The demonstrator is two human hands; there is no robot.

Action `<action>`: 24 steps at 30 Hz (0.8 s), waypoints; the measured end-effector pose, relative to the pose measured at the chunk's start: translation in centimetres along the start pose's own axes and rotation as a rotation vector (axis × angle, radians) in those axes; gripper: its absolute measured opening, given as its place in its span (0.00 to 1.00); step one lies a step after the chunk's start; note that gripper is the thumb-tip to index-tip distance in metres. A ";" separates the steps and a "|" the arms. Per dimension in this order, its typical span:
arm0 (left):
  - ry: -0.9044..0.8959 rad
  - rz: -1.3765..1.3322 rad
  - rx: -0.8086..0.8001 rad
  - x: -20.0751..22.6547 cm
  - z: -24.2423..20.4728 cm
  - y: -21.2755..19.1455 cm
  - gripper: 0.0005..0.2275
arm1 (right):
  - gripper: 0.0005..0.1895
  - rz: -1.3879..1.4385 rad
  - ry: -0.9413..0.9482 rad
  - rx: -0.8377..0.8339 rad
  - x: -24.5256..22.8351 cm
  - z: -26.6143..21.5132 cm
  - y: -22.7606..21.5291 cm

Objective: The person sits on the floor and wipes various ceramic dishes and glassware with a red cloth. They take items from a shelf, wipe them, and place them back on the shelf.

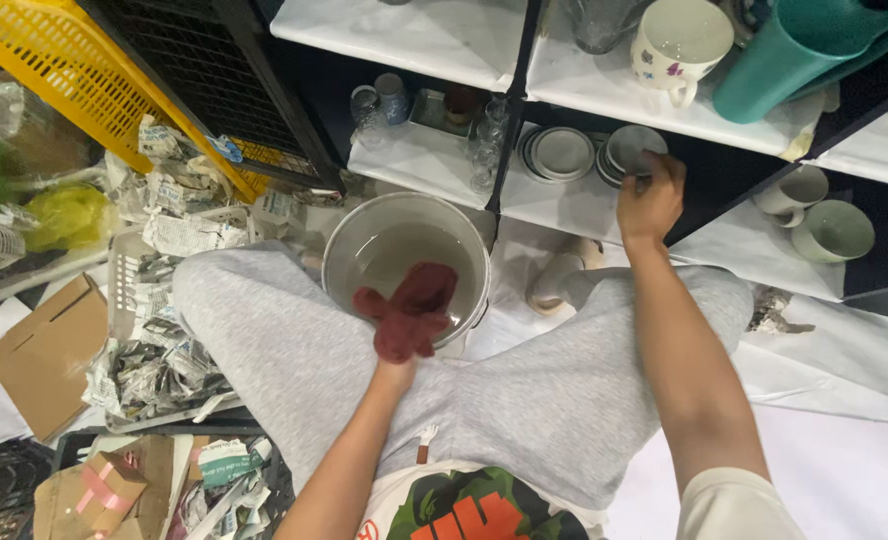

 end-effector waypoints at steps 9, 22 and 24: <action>0.533 0.704 0.046 13.2 -3.0 6.4 0.13 | 0.09 0.171 -0.320 -0.469 -11.8 -5.1 1.7; 0.734 1.248 0.085 -3.6 0.1 -2.8 0.20 | 0.41 -0.118 -0.079 -0.668 -17.0 -6.0 15.8; 0.578 0.910 -0.032 -4.0 -0.2 -3.4 0.22 | 0.36 -0.114 0.013 -0.761 -15.9 -6.0 16.5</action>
Point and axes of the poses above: each hand's wrist, its own z-axis towards the middle knuckle, its own y-axis out of the palm, x = y × z, the point moved 2 cm from there along z, towards the middle knuckle, and after that the axes turned 4 degrees about z, right-handed, at the moved point
